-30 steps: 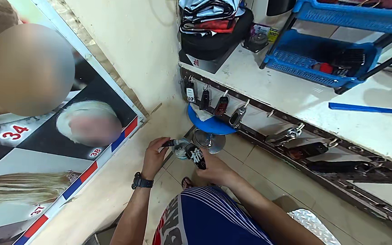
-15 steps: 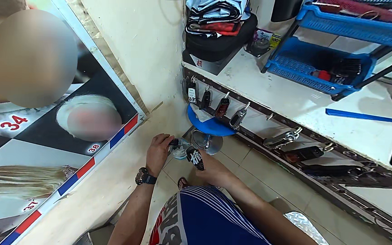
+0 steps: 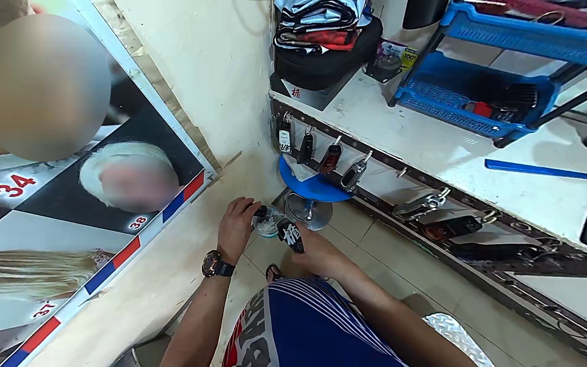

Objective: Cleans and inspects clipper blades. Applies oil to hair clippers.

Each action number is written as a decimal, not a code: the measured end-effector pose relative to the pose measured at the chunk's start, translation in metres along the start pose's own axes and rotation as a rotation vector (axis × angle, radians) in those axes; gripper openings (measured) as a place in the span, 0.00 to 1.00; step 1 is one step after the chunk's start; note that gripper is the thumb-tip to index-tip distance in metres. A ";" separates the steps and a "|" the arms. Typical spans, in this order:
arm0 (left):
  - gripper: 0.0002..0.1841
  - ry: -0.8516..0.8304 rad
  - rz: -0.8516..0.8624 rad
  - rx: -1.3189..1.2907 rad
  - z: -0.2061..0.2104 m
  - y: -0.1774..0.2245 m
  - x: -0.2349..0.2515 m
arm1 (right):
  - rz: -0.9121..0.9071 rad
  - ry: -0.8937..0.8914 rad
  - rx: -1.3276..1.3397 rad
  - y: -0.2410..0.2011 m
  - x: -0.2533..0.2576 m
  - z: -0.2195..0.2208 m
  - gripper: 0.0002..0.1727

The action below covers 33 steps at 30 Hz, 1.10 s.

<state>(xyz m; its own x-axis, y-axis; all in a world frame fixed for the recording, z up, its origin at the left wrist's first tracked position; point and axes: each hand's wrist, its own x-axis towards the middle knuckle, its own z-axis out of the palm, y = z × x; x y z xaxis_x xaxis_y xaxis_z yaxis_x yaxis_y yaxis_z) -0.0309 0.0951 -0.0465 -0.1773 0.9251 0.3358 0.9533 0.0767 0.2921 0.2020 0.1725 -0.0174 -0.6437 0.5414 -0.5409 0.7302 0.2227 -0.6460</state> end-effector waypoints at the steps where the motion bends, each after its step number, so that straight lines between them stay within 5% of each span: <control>1: 0.17 0.001 0.003 0.005 0.000 0.000 0.000 | -0.002 0.002 0.000 0.000 0.000 0.000 0.52; 27: 0.19 -0.003 -0.014 0.072 -0.005 0.000 -0.010 | 0.018 0.039 0.096 0.011 0.006 -0.012 0.50; 33: 0.19 0.012 -0.007 0.084 -0.006 0.002 -0.012 | 0.028 -0.041 0.341 0.016 0.009 -0.010 0.49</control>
<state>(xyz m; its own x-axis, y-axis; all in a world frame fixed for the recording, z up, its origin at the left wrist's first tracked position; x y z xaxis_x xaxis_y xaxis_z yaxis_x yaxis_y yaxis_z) -0.0284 0.0817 -0.0444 -0.1861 0.9198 0.3453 0.9692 0.1141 0.2184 0.2096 0.1893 -0.0270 -0.6381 0.5086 -0.5780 0.6336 -0.0797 -0.7696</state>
